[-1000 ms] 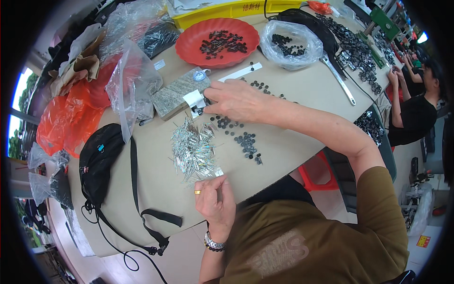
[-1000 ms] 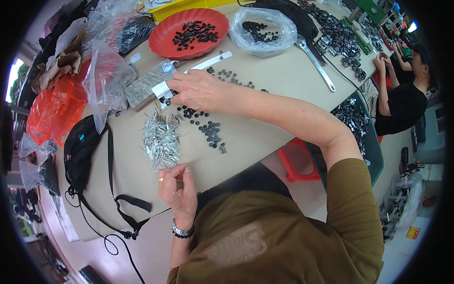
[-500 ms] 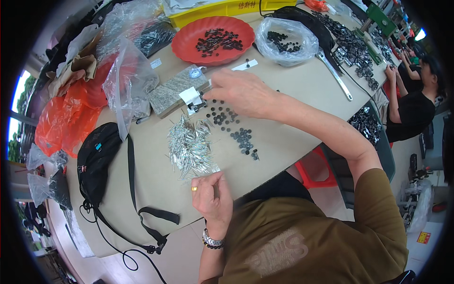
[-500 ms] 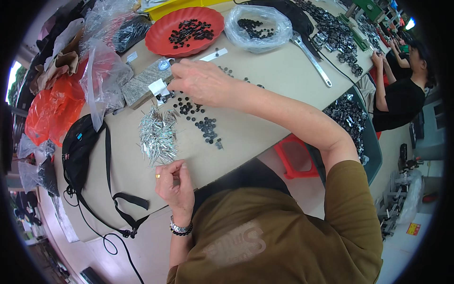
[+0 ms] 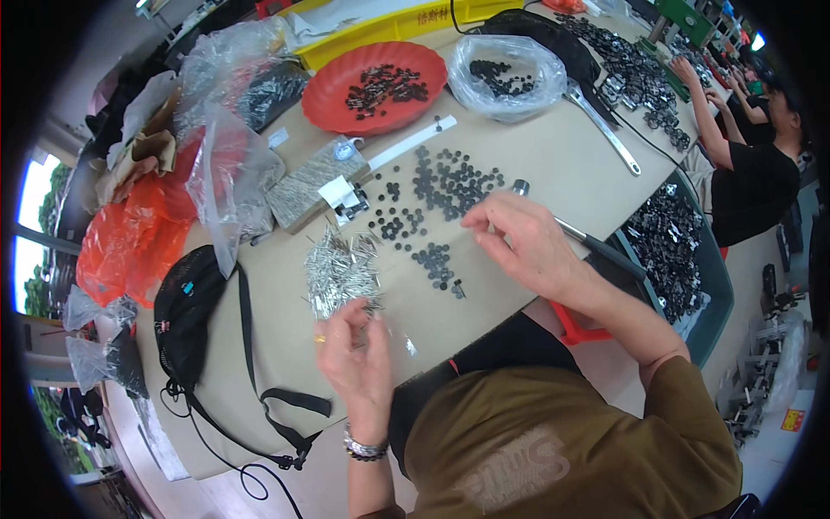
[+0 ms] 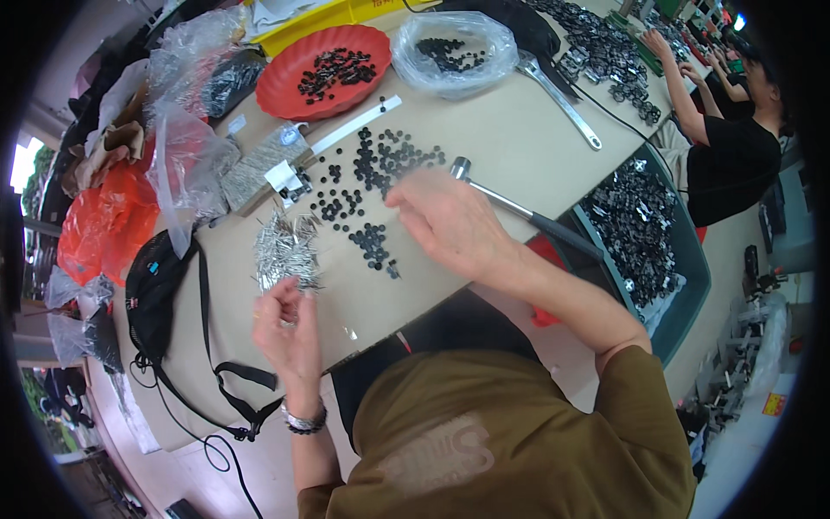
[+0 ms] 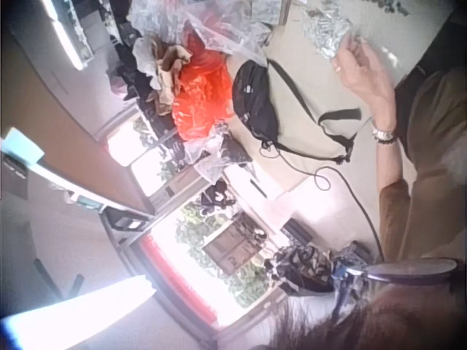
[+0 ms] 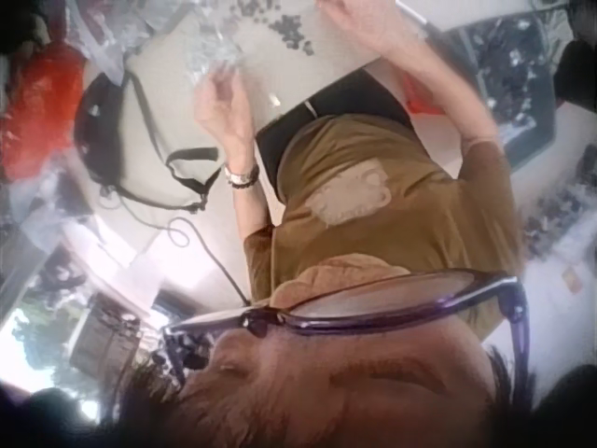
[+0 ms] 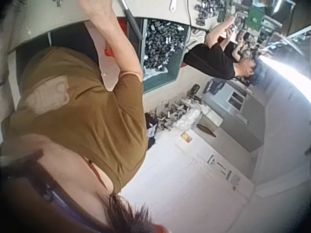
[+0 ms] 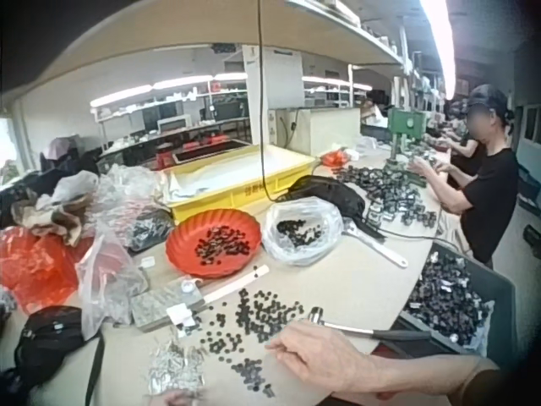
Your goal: The person assembles small black grommets and silver pins by hand at a workshop table, using a hammer to secure the components.
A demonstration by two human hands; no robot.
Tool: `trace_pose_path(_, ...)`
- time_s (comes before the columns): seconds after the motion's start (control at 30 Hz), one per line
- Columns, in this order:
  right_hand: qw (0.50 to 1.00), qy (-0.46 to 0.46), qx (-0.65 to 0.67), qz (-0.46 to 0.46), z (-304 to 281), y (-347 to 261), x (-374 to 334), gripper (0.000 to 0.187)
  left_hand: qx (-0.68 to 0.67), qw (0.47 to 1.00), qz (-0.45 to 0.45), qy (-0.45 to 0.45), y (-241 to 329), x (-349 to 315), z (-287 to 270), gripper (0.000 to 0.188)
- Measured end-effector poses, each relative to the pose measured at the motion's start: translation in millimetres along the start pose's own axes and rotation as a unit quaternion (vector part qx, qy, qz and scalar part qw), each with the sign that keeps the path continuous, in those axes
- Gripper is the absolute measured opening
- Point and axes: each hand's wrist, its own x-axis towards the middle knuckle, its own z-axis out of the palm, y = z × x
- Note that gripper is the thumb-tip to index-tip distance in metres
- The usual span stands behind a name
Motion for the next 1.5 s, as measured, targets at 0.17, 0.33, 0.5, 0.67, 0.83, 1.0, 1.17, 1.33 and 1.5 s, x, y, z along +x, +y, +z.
trace_pose_path(0.17, 0.991, 0.017, -0.049, -0.126, 36, 27, 79, 0.02, 0.241, 0.956, 0.169, -0.005, -26, 95, -10, 0.054)
trace_pose_path(0.33, 0.984, -0.047, -0.101, -0.137, 81, 42, 134, 0.024, 0.313, 0.932, 0.178, -0.05, -62, 144, -2, 0.063)
trace_pose_path(0.5, 0.985, -0.074, -0.116, -0.103, 102, 49, 144, 0.029, 0.35, 0.913, 0.2, -0.065, -68, 156, 0, 0.061)
trace_pose_path(0.67, 0.982, -0.075, -0.138, -0.107, 112, 48, 147, 0.03, 0.366, 0.906, 0.205, -0.048, -75, 157, 0, 0.055)
trace_pose_path(0.83, 0.983, -0.06, -0.131, -0.112, 115, 47, 147, 0.029, 0.335, 0.924, 0.18, -0.032, -77, 156, 5, 0.05)
trace_pose_path(1.0, 0.987, -0.072, -0.115, -0.091, 113, 42, 148, 0.022, 0.307, 0.941, 0.14, -0.034, -72, 161, 1, 0.048)
trace_pose_path(1.17, 0.986, -0.073, -0.119, -0.088, 113, 43, 150, 0.019, 0.304, 0.947, 0.086, -0.057, -67, 168, -2, 0.052)
trace_pose_path(1.33, 0.982, -0.094, -0.143, -0.086, 115, 44, 152, 0.027, 0.3, 0.944, 0.129, -0.047, -76, 164, 1, 0.053)
trace_pose_path(1.5, 0.985, -0.067, -0.12, -0.103, 118, 47, 153, 0.022, 0.299, 0.943, 0.141, -0.031, -87, 164, 6, 0.05)
